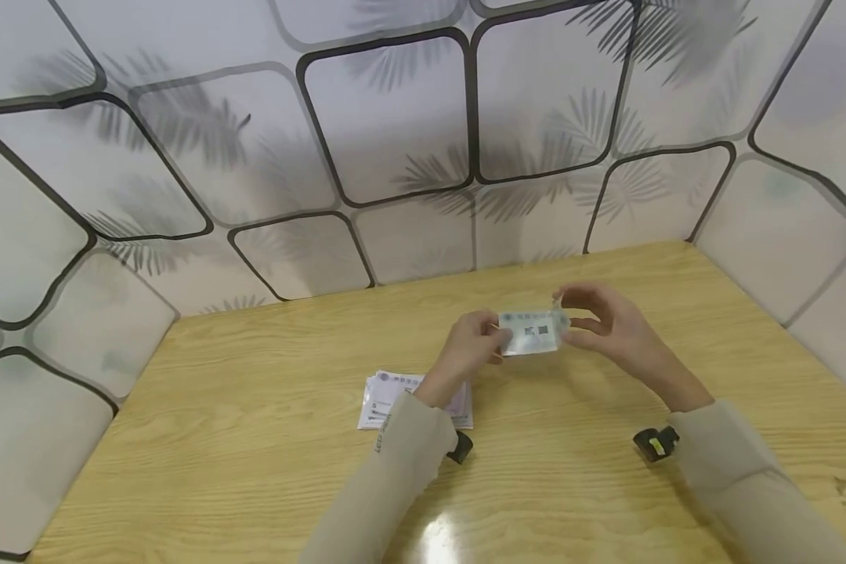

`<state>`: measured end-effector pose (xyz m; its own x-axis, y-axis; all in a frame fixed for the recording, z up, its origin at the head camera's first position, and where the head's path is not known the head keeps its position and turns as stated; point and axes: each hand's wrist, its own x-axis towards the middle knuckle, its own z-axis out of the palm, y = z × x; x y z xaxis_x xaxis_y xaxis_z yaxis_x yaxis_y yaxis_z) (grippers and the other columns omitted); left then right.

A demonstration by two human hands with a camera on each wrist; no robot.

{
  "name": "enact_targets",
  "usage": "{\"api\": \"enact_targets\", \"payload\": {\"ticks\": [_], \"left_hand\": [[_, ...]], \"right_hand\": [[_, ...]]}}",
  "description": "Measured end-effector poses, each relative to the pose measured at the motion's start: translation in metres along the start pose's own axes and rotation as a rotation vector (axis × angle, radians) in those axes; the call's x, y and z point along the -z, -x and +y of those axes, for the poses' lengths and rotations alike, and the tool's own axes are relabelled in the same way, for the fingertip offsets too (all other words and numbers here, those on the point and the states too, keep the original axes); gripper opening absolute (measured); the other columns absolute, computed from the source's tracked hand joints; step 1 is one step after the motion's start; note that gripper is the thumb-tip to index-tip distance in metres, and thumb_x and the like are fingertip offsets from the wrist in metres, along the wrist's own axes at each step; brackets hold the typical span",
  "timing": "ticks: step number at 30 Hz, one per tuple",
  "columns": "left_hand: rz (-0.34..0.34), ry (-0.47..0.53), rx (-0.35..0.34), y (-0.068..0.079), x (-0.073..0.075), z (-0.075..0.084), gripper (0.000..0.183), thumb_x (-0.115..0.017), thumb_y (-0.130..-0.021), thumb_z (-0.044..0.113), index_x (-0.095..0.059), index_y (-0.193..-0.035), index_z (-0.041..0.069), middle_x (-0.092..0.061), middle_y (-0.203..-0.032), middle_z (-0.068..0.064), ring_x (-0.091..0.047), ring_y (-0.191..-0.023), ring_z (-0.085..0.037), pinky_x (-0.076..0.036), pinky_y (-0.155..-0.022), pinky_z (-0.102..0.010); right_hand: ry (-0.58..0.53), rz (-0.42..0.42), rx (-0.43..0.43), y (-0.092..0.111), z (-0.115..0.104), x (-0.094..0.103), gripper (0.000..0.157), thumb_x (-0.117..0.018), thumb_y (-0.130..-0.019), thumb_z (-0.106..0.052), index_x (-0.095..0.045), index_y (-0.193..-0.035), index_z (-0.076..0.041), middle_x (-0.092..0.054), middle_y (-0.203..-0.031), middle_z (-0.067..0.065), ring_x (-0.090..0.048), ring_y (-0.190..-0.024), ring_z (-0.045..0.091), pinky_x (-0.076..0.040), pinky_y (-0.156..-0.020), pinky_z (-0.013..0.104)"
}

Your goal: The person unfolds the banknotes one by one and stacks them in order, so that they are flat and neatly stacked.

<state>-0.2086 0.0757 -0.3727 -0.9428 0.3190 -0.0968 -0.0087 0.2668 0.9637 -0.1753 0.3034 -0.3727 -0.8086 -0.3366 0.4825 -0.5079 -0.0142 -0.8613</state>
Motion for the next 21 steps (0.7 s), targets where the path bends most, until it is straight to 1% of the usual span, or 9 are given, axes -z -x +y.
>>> {"api": "enact_targets", "payload": {"ticks": [4, 7, 9, 10, 13, 14, 16, 17, 21], "left_hand": [[0.048, 0.004, -0.061, -0.001, 0.002, 0.003, 0.011, -0.064, -0.100, 0.004, -0.065, -0.109, -0.003, -0.062, -0.080, -0.001, -0.070, -0.073, -0.030, -0.062, -0.070, -0.039], [0.063, 0.008, -0.080, -0.001, 0.005, 0.005, 0.017, -0.064, -0.100, 0.003, -0.065, -0.115, -0.004, -0.064, -0.082, -0.003, -0.071, -0.072, -0.030, -0.062, -0.071, -0.041], [0.064, 0.018, -0.077, 0.000, 0.007, 0.005, 0.020, -0.064, -0.100, 0.003, -0.064, -0.118, -0.004, -0.064, -0.083, -0.003, -0.070, -0.073, -0.031, -0.062, -0.072, -0.041], [0.063, 0.021, -0.075, 0.001, 0.008, 0.005, 0.021, -0.064, -0.099, 0.002, -0.064, -0.119, -0.004, -0.064, -0.084, -0.003, -0.070, -0.072, -0.030, -0.062, -0.072, -0.041], [0.064, 0.037, -0.068, 0.004, 0.010, 0.005, 0.022, -0.064, -0.099, 0.001, -0.064, -0.120, -0.005, -0.063, -0.084, -0.003, -0.068, -0.067, -0.025, -0.062, -0.072, -0.040], [0.065, 0.045, -0.067, 0.004, 0.011, 0.005, 0.022, -0.065, -0.099, 0.001, -0.064, -0.120, -0.005, -0.063, -0.084, -0.003, -0.067, -0.065, -0.022, -0.062, -0.072, -0.040], [0.064, 0.045, -0.077, 0.004, 0.014, 0.005, 0.022, -0.064, -0.099, 0.001, -0.064, -0.120, -0.006, -0.063, -0.084, -0.004, -0.067, -0.065, -0.022, -0.062, -0.072, -0.040], [0.065, 0.048, -0.080, 0.004, 0.015, 0.004, 0.022, -0.064, -0.099, 0.000, -0.064, -0.119, -0.006, -0.064, -0.084, -0.005, -0.068, -0.066, -0.023, -0.062, -0.072, -0.039], [0.067, 0.048, -0.090, 0.005, 0.022, 0.002, 0.022, -0.064, -0.099, 0.000, -0.064, -0.119, -0.007, -0.067, -0.086, -0.009, -0.071, -0.071, -0.028, -0.062, -0.072, -0.037]], "right_hand": [[0.028, 0.063, -0.046, 0.000, 0.000, 0.003, 0.052, -0.051, -0.094, 0.023, -0.051, -0.138, -0.004, -0.056, -0.133, -0.001, -0.052, -0.121, 0.006, -0.049, -0.089, 0.013], [-0.013, 0.108, -0.101, -0.002, 0.002, 0.005, 0.048, -0.049, -0.098, 0.018, -0.054, -0.136, -0.010, -0.057, -0.130, 0.000, -0.054, -0.119, 0.006, -0.050, -0.087, 0.014], [-0.046, 0.141, -0.164, -0.001, 0.004, 0.005, 0.043, -0.050, -0.099, 0.015, -0.059, -0.131, -0.014, -0.059, -0.125, -0.001, -0.059, -0.111, 0.005, -0.054, -0.084, 0.016], [-0.019, 0.162, -0.201, -0.001, 0.004, 0.005, 0.040, -0.052, -0.100, 0.011, -0.061, -0.128, -0.017, -0.061, -0.115, -0.002, -0.061, -0.098, 0.004, -0.055, -0.076, 0.015], [0.040, 0.220, -0.332, 0.003, 0.004, 0.004, 0.029, -0.059, -0.101, 0.002, -0.065, -0.119, -0.020, -0.064, -0.102, -0.006, -0.062, -0.083, 0.003, -0.054, -0.065, 0.016], [0.059, 0.232, -0.379, 0.004, 0.003, 0.004, 0.025, -0.061, -0.101, -0.001, -0.065, -0.118, -0.020, -0.065, -0.099, -0.008, -0.063, -0.080, 0.002, -0.054, -0.063, 0.017], [0.113, 0.244, -0.442, 0.004, 0.003, 0.004, 0.019, -0.063, -0.101, -0.006, -0.063, -0.118, -0.014, -0.067, -0.094, -0.010, -0.063, -0.077, 0.003, -0.053, -0.060, 0.020], [0.098, 0.247, -0.463, 0.003, 0.003, 0.004, 0.018, -0.063, -0.101, -0.006, -0.061, -0.119, -0.009, -0.070, -0.098, -0.009, -0.066, -0.083, 0.006, -0.056, -0.063, 0.022], [0.081, 0.254, -0.496, 0.002, 0.003, 0.004, 0.016, -0.063, -0.101, -0.005, -0.059, -0.115, -0.003, -0.070, -0.094, -0.007, -0.067, -0.081, 0.010, -0.058, -0.062, 0.027]]}}
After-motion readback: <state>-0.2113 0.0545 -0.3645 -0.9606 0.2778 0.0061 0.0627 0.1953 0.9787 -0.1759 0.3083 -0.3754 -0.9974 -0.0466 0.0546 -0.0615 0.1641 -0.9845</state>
